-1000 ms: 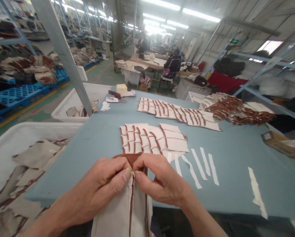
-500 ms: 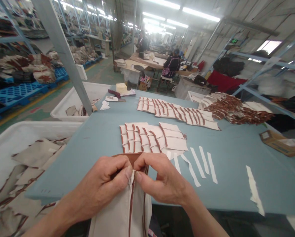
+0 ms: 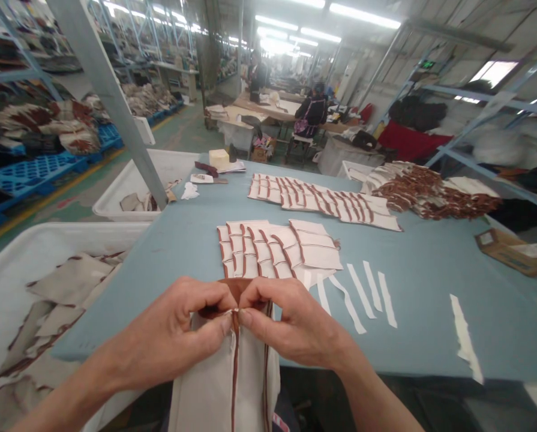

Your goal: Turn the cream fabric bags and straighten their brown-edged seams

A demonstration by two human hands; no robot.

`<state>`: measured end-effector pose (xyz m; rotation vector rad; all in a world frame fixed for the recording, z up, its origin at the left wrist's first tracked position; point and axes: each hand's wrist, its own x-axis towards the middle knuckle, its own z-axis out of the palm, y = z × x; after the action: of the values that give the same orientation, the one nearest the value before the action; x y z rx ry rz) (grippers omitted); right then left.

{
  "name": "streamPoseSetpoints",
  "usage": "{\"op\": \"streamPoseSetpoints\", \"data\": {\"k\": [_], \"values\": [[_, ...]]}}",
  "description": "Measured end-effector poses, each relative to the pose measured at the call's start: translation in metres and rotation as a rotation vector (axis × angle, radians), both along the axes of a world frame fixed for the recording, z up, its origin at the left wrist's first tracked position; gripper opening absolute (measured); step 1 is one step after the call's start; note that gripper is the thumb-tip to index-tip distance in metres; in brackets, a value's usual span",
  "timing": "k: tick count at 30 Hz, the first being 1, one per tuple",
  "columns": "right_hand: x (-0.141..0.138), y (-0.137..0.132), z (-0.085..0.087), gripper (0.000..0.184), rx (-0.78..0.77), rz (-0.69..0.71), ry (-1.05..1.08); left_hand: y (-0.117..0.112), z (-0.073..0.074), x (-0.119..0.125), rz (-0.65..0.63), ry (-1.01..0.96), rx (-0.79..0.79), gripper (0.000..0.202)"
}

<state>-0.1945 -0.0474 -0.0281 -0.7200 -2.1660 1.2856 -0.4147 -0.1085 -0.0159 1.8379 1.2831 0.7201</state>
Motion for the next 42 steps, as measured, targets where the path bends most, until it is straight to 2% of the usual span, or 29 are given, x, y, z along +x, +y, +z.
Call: {"op": "streamPoseSetpoints", "data": {"k": [6, 10, 16, 20, 26, 31, 36, 42], "values": [[0.001, -0.003, 0.0, 0.009, -0.061, -0.017, -0.01, 0.0, -0.003, -0.002, -0.015, -0.09, -0.057, 0.029], [0.0, -0.005, 0.003, 0.009, -0.027, -0.012, -0.006, 0.001, 0.001, 0.0, -0.008, -0.124, -0.146, 0.036], [0.001, -0.006, 0.006, 0.012, 0.034, 0.004, -0.01, -0.002, 0.002, -0.001, -0.019, -0.215, -0.258, 0.036], [0.001, -0.006, 0.006, 0.013, 0.028, 0.013, -0.013, -0.005, 0.003, 0.0, 0.009, -0.19, -0.294, 0.031], [0.002, -0.008, 0.007, 0.012, 0.041, 0.023, -0.019, -0.009, 0.004, 0.001, 0.036, -0.142, -0.265, 0.039], [0.005, -0.011, 0.008, 0.012, 0.135, 0.036, -0.017, -0.012, 0.005, -0.002, 0.004, -0.093, -0.214, 0.042], [0.013, -0.013, 0.008, 0.012, 0.325, 0.086, -0.015, -0.016, 0.009, -0.002, -0.049, -0.117, -0.203, 0.041], [0.019, -0.017, 0.005, 0.013, 0.535, 0.006, -0.049, -0.019, 0.0, 0.0, -0.001, -0.134, -0.143, 0.035]]}}
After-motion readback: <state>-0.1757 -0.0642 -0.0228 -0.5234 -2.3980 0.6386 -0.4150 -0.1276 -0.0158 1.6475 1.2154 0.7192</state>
